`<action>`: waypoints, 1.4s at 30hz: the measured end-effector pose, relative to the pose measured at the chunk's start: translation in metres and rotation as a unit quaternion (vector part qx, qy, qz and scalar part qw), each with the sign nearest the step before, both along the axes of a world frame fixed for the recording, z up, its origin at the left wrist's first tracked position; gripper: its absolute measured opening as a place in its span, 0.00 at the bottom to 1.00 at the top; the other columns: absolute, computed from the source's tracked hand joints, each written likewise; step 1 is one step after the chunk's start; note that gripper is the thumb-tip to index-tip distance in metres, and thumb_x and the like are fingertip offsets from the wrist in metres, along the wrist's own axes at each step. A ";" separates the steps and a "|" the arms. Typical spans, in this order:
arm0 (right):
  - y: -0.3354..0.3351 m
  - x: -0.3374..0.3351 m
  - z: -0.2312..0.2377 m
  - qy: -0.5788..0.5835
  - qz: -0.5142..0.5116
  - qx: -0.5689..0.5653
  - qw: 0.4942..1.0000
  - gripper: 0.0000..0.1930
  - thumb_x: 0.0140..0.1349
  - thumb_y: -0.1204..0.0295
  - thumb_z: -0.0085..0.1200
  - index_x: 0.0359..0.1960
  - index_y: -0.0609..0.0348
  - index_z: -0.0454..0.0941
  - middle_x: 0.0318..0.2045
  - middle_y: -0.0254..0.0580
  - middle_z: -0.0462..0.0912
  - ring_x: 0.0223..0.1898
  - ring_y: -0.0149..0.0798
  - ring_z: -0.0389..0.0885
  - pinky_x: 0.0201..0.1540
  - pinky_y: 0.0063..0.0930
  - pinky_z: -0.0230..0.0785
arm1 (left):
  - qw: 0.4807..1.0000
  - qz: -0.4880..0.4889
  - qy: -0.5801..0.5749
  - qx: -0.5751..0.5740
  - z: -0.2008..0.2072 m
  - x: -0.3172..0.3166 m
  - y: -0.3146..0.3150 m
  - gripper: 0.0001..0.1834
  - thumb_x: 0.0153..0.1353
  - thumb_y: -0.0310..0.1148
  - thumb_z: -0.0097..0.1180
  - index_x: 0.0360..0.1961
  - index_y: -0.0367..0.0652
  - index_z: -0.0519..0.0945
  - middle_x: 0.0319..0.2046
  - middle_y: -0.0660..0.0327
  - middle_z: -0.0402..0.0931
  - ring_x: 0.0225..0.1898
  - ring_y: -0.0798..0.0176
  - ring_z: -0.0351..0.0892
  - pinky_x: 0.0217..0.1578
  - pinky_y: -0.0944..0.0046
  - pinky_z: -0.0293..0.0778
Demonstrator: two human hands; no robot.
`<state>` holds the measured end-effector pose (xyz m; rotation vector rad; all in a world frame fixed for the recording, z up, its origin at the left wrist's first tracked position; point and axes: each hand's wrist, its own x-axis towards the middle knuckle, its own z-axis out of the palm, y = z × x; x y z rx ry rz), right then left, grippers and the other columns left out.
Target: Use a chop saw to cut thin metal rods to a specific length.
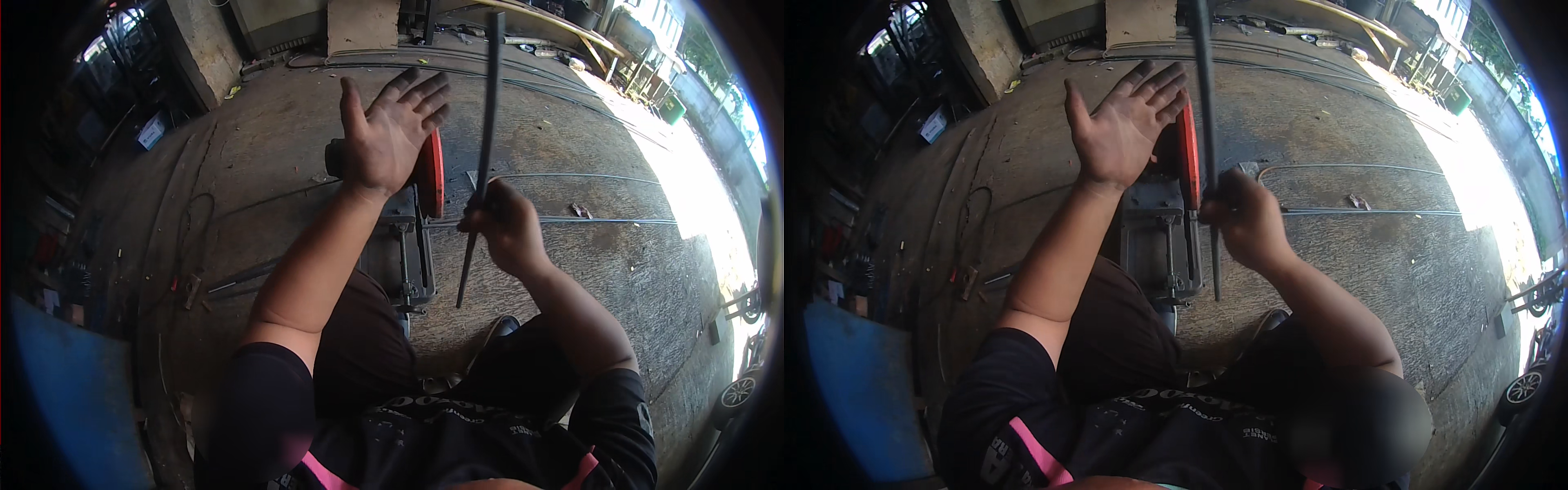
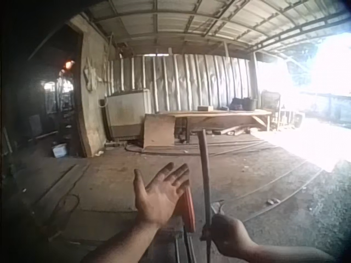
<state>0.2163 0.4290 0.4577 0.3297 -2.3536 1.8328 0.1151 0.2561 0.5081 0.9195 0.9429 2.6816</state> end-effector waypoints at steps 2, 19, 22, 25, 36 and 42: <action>0.026 -0.003 0.022 0.097 -0.024 -0.140 0.985 0.05 0.59 0.81 0.48 0.36 0.68 0.68 0.30 0.45 0.77 0.31 0.39 0.82 0.40 0.33 0.78 | 0.999 0.030 0.005 0.014 -0.002 -0.016 -0.019 0.51 0.56 0.74 0.26 0.59 0.33 0.60 0.61 0.36 0.57 0.65 0.44 0.54 0.65 0.47 0.48; 0.171 -0.052 -0.013 0.022 -0.248 -0.511 0.822 0.15 0.67 0.73 0.45 0.46 0.79 0.65 0.43 0.60 0.75 0.45 0.48 0.78 0.53 0.34 0.75 | 0.984 0.152 -0.060 0.075 -0.030 -0.045 -0.034 0.45 0.61 0.64 0.33 0.62 0.30 0.49 0.59 0.37 0.58 0.62 0.43 0.59 0.64 0.49 0.51; 0.150 -0.050 -0.004 0.049 -0.193 -0.498 0.844 0.16 0.69 0.77 0.37 0.46 0.87 0.57 0.45 0.61 0.68 0.51 0.50 0.72 0.62 0.40 0.67 | 0.992 0.098 -0.040 0.070 -0.025 -0.026 0.001 0.47 0.59 0.68 0.33 0.59 0.31 0.55 0.58 0.38 0.59 0.62 0.45 0.59 0.64 0.50 0.52; 0.119 -0.050 0.002 -0.001 -0.173 -0.574 0.801 0.15 0.69 0.78 0.34 0.47 0.87 0.55 0.45 0.60 0.66 0.52 0.51 0.71 0.64 0.44 0.64 | 0.996 0.037 -0.005 0.077 -0.019 -0.008 0.032 0.46 0.59 0.70 0.34 0.56 0.34 0.59 0.57 0.40 0.61 0.61 0.47 0.60 0.63 0.53 0.56; 0.034 -0.034 -0.023 -0.368 0.033 -0.333 0.868 0.17 0.69 0.60 0.41 0.42 0.65 0.68 0.32 0.51 0.76 0.36 0.46 0.79 0.38 0.40 0.74 | 0.985 0.112 -0.112 0.073 0.003 0.002 0.041 0.11 0.59 0.36 0.57 0.27 0.51 0.66 0.16 0.73 0.56 0.17 0.74 0.56 0.20 0.70 0.57; 0.033 -0.032 -0.029 -0.176 0.019 0.098 0.979 0.19 0.66 0.58 0.46 0.38 0.67 0.75 0.27 0.42 0.80 0.29 0.34 0.78 0.34 0.30 0.71 | 0.981 0.141 -0.085 -0.104 -0.012 -0.003 0.033 0.09 0.56 0.29 0.55 0.30 0.48 0.66 0.15 0.69 0.61 0.11 0.74 0.57 0.13 0.72 0.55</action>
